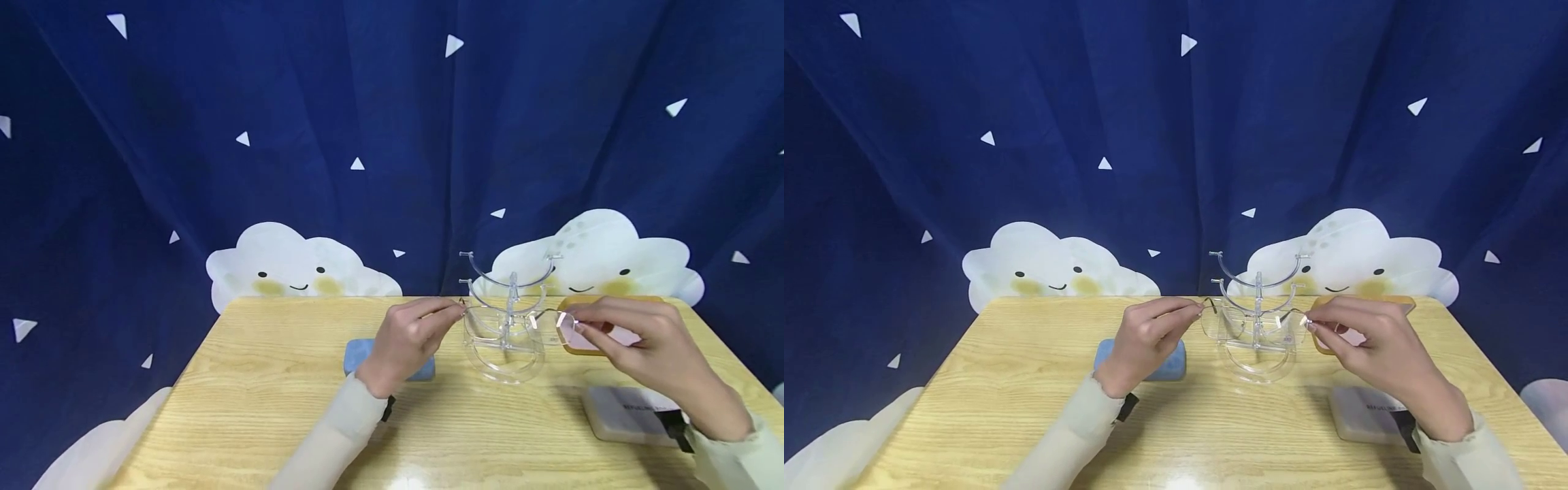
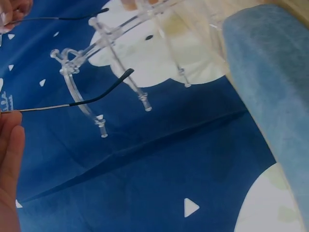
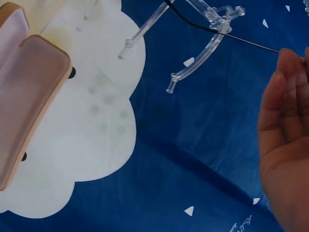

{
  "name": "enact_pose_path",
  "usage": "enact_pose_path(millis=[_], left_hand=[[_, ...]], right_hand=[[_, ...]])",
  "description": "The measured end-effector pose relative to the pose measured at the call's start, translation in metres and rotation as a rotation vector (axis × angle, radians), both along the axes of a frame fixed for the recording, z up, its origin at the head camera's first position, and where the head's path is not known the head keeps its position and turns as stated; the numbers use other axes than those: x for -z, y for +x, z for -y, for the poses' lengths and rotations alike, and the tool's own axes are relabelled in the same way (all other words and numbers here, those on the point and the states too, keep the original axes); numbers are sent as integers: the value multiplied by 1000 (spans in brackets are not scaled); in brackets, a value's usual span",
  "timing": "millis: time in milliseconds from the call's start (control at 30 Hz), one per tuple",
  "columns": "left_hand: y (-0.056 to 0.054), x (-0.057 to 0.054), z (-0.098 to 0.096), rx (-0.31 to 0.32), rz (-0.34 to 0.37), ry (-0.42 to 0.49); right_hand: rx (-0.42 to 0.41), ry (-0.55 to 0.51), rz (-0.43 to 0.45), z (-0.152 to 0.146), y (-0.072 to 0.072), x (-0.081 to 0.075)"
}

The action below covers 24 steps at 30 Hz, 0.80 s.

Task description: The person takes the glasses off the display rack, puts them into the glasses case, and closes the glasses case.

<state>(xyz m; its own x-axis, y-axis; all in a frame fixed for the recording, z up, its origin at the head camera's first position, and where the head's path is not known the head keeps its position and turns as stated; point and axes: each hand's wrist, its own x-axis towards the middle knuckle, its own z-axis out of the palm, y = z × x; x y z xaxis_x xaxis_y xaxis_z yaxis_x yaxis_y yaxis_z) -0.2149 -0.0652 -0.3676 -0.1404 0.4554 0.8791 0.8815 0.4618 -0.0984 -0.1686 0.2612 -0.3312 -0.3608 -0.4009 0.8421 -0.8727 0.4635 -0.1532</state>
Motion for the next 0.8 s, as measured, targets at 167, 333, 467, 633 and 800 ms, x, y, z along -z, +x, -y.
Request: enact_pose_path(millis=[167, 333, 467, 633, 800], left_hand=[[5, -8, 2, -2, -43, 4], [9, -17, 4, 2, -57, 26], [12, -20, 5, 14, -68, 42], [15, -23, 4, 30, -103, 56], [15, -25, 4, 28, -139, 44]], right_hand=[[-12, -34, -38, 5, 8, -8], [-40, -60, -86, 13, 15, -18], [-80, -79, -115, 19, 21, -24], [-118, -117, -143, 22, 26, -27], [-75, -181, -207, 22, 25, -26]])
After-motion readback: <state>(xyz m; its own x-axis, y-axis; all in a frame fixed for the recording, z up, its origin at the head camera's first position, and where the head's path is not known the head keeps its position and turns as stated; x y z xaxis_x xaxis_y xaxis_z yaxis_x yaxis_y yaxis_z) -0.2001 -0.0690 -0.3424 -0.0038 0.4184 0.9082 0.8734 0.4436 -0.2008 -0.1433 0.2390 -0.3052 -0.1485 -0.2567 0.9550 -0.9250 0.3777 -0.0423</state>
